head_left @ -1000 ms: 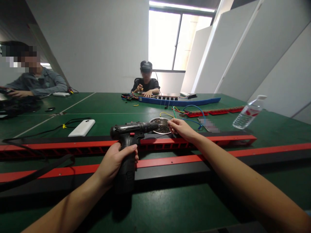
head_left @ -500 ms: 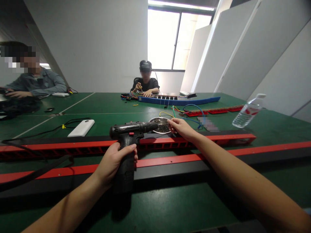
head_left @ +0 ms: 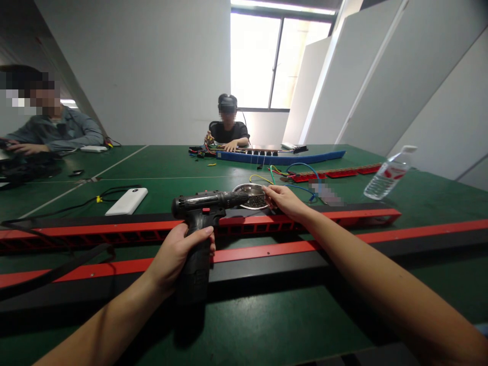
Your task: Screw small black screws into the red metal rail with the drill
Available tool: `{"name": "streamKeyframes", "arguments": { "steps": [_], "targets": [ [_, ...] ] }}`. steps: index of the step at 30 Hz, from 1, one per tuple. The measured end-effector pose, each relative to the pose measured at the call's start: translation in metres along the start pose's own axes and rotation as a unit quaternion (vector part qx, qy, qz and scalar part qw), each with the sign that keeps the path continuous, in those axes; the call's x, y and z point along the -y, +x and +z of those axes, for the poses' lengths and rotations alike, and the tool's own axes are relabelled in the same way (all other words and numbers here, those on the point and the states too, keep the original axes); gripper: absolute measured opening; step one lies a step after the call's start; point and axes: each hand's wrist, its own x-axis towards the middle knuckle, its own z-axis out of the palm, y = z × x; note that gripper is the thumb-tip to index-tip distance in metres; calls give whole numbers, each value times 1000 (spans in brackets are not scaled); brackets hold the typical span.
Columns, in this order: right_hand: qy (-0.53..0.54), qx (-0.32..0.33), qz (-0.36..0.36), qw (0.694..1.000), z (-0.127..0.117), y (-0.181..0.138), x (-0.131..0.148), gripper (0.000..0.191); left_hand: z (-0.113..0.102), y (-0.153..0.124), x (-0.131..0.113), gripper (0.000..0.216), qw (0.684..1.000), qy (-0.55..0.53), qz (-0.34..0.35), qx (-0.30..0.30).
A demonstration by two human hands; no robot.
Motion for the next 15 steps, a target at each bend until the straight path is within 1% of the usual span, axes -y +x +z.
{"name": "streamKeyframes", "arguments": {
  "steps": [5, 9, 15],
  "targets": [
    [-11, -8, -6, 1000, 0, 0, -1, 56, -1, 0, 1, 29, 1000, 5, 6, 5],
    [-20, -9, -8, 1000, 0, 1, -1, 57, 0, -1, 0, 29, 1000, 6, 7, -3],
    [45, -6, 26, 999, 1, 2, 2, 52, 3, -2, -1, 28, 1000, 4, 2, -9]
  ]
}}
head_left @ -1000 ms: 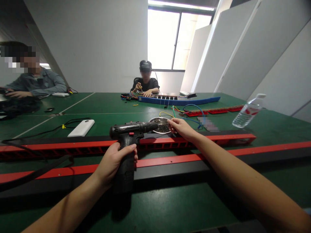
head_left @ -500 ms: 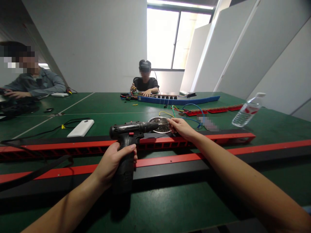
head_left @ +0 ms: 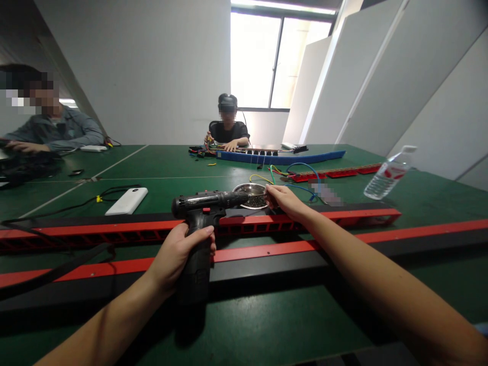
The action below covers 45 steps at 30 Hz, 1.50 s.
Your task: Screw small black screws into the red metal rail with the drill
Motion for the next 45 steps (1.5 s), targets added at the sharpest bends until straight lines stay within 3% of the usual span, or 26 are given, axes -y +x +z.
{"name": "streamKeyframes", "arguments": {
  "steps": [18, 27, 34, 45],
  "targets": [
    [35, 10, 13, 999, -2, 2, -3, 40, -2, 2, 1, 28, 1000, -5, 4, 8],
    [-37, 22, 1, 999, -3, 0, -2, 41, -3, 2, 2, 28, 1000, -14, 3, 2],
    [-53, -6, -3, 999, -4, -2, -1, 41, -2, 2, 2, 28, 1000, -12, 3, 8],
    [31, -11, -4, 999, -3, -1, -3, 46, -7, 4, 4, 26, 999, -30, -4, 13]
  ]
}}
